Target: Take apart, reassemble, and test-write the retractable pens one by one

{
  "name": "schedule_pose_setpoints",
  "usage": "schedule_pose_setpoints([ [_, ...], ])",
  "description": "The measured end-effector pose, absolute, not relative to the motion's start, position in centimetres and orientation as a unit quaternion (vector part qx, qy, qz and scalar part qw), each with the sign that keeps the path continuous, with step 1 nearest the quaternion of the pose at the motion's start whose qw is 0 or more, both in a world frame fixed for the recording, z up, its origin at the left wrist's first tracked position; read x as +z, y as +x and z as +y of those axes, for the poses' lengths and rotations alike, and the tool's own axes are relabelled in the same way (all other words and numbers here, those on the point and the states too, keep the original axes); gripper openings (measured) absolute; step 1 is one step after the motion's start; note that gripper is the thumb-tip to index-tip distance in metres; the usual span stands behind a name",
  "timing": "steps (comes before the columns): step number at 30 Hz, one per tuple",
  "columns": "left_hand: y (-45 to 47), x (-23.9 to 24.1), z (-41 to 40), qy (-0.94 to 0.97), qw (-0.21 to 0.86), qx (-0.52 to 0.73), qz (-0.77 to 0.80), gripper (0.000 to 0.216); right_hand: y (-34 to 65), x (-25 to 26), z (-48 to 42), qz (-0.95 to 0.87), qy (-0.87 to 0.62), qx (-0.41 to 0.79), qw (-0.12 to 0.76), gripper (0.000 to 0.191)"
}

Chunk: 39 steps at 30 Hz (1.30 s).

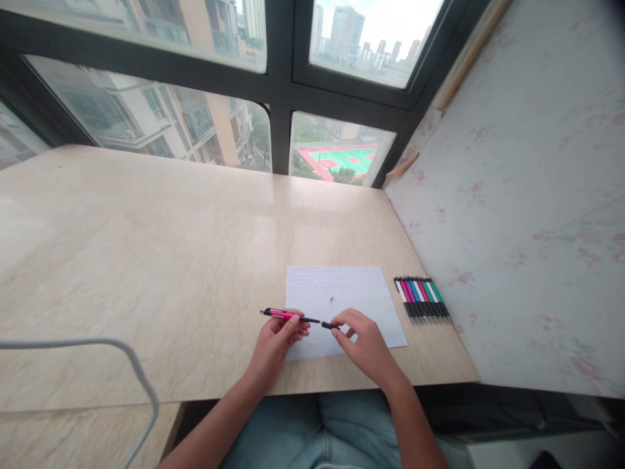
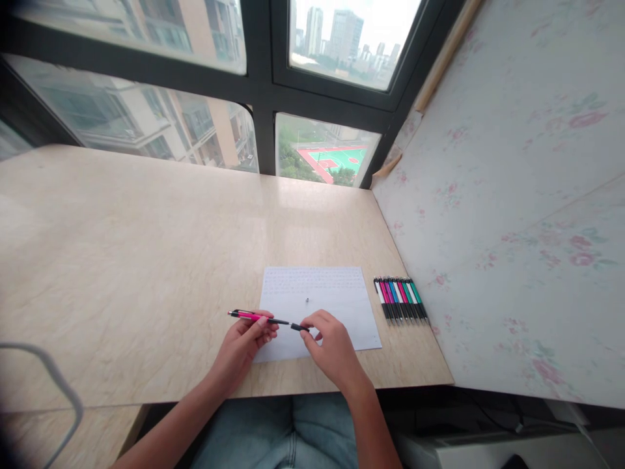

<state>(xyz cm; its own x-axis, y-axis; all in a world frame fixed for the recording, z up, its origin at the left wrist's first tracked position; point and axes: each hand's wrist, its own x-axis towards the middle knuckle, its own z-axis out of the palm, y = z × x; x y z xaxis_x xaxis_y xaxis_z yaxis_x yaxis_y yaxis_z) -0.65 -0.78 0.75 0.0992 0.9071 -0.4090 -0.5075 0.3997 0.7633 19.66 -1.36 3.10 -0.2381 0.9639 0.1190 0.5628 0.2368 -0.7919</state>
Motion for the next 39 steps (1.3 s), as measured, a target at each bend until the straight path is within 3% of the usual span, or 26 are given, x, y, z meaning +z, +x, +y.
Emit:
schedule_pose_setpoints([
  [9,-0.8,0.6,-0.7,0.214,0.700,0.507,0.455,0.034,21.3,0.3,0.4,-0.642,-0.688,0.190,0.279,0.013],
  [18,-0.5,1.0,-0.9,0.216,0.699,0.510,0.453,0.034,18.8,-0.5,2.4,-0.620,-0.718,0.152,0.278,0.018],
  [22,-0.4,0.8,-0.9,0.222,0.703,0.504,0.450,0.032,18.8,0.6,1.1,-0.622,-0.681,0.201,0.329,0.024],
  [28,-0.3,0.4,-1.1,0.250,0.705,0.489,0.449,0.031,17.3,2.5,-1.0,-0.634,-0.564,0.403,0.342,0.031],
  [39,-0.8,0.2,-0.9,0.290,0.684,0.498,0.448,0.027,17.7,2.7,-1.5,-0.614,-0.564,0.420,0.359,0.024],
])
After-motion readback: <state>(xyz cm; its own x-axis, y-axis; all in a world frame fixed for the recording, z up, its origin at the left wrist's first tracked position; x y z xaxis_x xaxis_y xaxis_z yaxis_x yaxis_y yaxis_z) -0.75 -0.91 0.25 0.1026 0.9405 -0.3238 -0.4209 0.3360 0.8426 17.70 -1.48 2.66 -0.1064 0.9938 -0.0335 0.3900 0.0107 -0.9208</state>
